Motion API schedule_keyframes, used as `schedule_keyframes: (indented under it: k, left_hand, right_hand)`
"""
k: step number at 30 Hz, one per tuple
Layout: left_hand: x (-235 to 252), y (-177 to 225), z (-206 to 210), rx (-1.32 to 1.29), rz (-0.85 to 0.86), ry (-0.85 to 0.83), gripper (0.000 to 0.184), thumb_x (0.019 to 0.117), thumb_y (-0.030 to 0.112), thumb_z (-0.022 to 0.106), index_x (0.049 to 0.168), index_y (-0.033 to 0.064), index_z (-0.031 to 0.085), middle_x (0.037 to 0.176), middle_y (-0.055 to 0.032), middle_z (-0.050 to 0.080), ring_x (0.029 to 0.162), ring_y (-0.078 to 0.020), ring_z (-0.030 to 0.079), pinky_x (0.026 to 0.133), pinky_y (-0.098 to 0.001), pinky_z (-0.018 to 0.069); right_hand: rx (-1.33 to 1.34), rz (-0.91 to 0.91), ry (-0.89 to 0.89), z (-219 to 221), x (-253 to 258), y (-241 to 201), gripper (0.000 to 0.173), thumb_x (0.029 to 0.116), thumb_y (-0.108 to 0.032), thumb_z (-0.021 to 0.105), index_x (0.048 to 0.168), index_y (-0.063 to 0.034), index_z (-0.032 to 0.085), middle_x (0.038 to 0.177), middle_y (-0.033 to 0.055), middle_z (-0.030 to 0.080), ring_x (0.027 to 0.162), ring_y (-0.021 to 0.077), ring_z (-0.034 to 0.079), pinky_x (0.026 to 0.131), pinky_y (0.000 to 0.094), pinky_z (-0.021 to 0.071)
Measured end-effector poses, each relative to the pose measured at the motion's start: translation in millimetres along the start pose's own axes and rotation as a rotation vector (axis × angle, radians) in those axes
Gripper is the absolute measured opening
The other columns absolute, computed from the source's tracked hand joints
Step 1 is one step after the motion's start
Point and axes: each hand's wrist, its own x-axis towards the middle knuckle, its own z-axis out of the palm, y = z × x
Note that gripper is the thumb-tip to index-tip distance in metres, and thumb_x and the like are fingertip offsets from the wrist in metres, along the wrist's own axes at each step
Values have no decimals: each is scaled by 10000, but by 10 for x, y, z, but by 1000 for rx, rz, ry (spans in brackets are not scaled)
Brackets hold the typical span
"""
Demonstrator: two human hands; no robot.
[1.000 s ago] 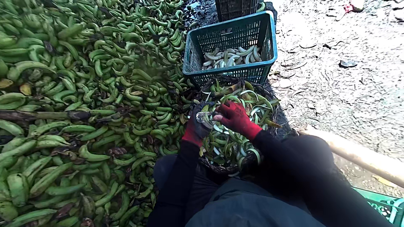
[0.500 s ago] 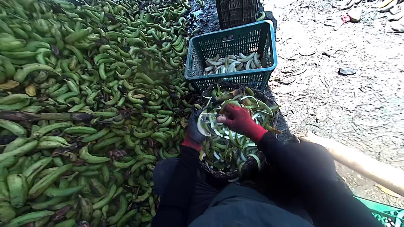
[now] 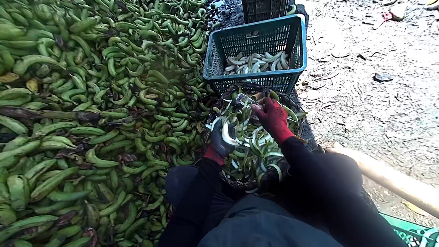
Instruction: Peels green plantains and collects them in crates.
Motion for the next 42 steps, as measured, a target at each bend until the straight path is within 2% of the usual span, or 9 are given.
schedule_keyframes:
  k: [4,7,10,12,18,27,31,38,42]
  left_hand:
    - [124,-66,-387,451,-57,79,348,1054,384,497,1248,113,597,978,-37,635,797,-114,613,703,-292,541]
    - [332,425,189,265,153,122,471,1068,440,451,1362,82,531,1102,-120,652,904,-215,660,770,-401,582]
    - [155,1233,917,237,451,100,581,1093,475,389,1550,116,376,1479,-191,504,1276,-326,570,994,-534,530]
    - [-129,1589,1109,350,668,176,515,1109,344,417,1507,16,422,1440,-243,536,1302,-330,551,1065,-501,478]
    - [-999,1794,-127,532,1130,356,441,1063,164,526,1472,2,500,1387,-170,612,1217,-201,628,1030,-363,528]
    - [-1050,8,-3375,125,342,1175,551,1076,424,472,1408,-12,535,1351,-253,595,1221,-349,611,1041,-529,504]
    - [-673,3,-3623,130,182,1277,563,1037,489,529,1337,19,610,1285,-234,641,1203,-365,615,1031,-569,480]
    - [-78,627,-3726,429,-12,1332,933,923,574,652,1584,43,263,1383,-239,594,1282,-387,585,1061,-593,471]
    - [-60,602,-3722,374,39,1319,855,898,421,716,1549,31,323,1372,-245,592,1274,-389,582,1051,-596,470]
  right_hand:
    - [199,6,58,-193,-1,47,546,1004,-599,527,1275,-136,633,1111,169,658,952,356,644,831,631,490]
    - [434,11,69,-138,-117,194,606,981,-697,492,1278,-178,591,970,108,659,803,271,640,691,541,534]
    - [548,6,48,14,-58,222,569,1028,-572,510,1333,-97,582,1142,103,675,996,189,654,885,449,548]
    - [502,-24,20,94,-41,205,544,1083,-421,463,1438,-11,512,1323,161,629,1189,185,622,1048,391,505]
    - [319,-40,-45,205,-141,129,517,1111,-371,383,1456,-2,496,1343,152,612,1178,130,612,1054,347,486]
    - [608,50,-121,386,-265,192,390,1119,-329,359,1295,-39,551,948,-59,615,762,-12,596,718,225,548]
    - [114,6,-148,341,-498,324,478,1105,-340,347,1359,7,558,1108,177,654,906,205,653,840,461,556]
    - [31,151,-210,262,-1007,478,653,1093,-529,198,1284,-44,592,890,85,620,717,168,602,675,429,547]
    - [341,271,-198,267,-1201,609,508,1109,-463,251,1165,-105,607,777,-43,555,625,48,538,576,273,505]
